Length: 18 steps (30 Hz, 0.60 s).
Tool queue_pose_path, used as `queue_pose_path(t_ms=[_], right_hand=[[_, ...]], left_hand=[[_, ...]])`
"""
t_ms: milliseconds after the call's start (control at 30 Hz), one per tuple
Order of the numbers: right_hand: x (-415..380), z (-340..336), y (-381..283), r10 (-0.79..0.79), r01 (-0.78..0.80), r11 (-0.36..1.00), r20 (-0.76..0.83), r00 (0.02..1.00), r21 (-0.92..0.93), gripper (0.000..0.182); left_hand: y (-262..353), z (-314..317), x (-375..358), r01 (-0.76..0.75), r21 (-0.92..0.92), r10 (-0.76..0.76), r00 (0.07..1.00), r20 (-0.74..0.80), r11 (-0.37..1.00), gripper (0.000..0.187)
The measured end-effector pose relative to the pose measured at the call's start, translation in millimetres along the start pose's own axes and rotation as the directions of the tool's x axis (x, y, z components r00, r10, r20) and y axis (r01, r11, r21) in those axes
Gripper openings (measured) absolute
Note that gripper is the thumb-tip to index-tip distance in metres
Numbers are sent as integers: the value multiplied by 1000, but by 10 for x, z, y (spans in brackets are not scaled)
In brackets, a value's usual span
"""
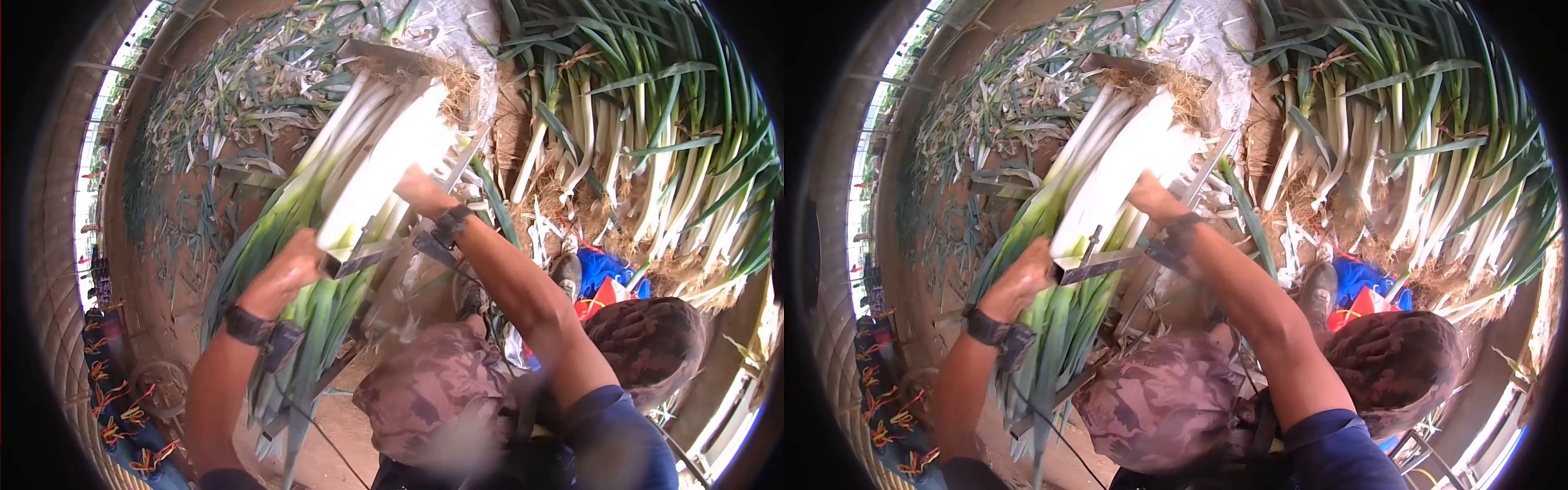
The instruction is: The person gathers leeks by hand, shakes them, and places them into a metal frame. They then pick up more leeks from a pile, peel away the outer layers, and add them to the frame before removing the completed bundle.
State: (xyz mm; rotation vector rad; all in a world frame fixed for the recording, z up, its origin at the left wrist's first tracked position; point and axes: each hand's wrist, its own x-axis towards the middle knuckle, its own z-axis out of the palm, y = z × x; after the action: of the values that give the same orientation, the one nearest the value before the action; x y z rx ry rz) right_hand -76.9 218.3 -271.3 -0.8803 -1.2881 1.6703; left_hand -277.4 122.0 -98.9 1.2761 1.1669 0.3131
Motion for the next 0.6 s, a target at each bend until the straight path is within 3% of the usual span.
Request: queue_pose_path(t_ms=[33, 67, 133, 267, 333, 367, 400, 433, 467, 500, 533, 567, 600], right_hand=[[-70, -65, 77, -38, 33, 956, 10, 999, 293, 19], [-181, -112, 95, -38, 34, 955, 6, 999, 295, 19], [-404, -166, 137, 263, -96, 773, -180, 948, 627, 21], [-405, -108, 169, 398, -73, 711, -314, 862, 699, 29], [-219, -139, 47, 97, 18, 845, -187, 978, 534, 30], [-125, -150, 2, 71, 14, 911, -192, 979, 412, 29], [-27, -277, 87, 77, 9, 910, -189, 979, 414, 29], [54, -437, 156, 73, -68, 996, -92, 993, 54, 28], [96, -525, 208, 99, -93, 942, 2, 995, -321, 26], [-51, -480, 33, 212, -164, 902, -79, 974, 399, 22], [-118, -462, 53, 209, -162, 906, -82, 974, 392, 22], [-165, -430, 38, -40, 57, 993, -158, 987, 106, 22], [-220, -383, 37, -293, 262, 946, -159, 943, -190, 23]], left_hand=[[-294, -53, 44, -85, -102, 87, 996, 14, 991, 42], [-493, -76, 55, -83, -100, 86, 996, 18, 991, 42], [-755, -95, 81, -213, -229, 201, 977, -72, 950, 49], [-916, -126, 205, -91, -213, 59, 987, -153, 973, 49], [-919, -159, 277, -20, -204, -25, 976, -215, 979, 50], [-915, -174, 312, 16, -203, -66, 967, -246, 979, 50], [-735, -152, 391, 20, -206, -72, 966, -247, 978, 50], [-543, -161, 492, 159, -47, -164, 977, -140, 986, 50], [-402, -167, 580, 270, 128, -266, 963, -46, 954, 50], [-520, -188, 687, 265, 125, -261, 964, -46, 956, 50], [-730, -197, 835, 176, 215, -165, 984, -67, 961, 37], [-752, -159, 920, 90, 305, -68, 994, -81, 948, 26], [-770, -165, 914, 92, 304, -70, 994, -80, 948, 26]])
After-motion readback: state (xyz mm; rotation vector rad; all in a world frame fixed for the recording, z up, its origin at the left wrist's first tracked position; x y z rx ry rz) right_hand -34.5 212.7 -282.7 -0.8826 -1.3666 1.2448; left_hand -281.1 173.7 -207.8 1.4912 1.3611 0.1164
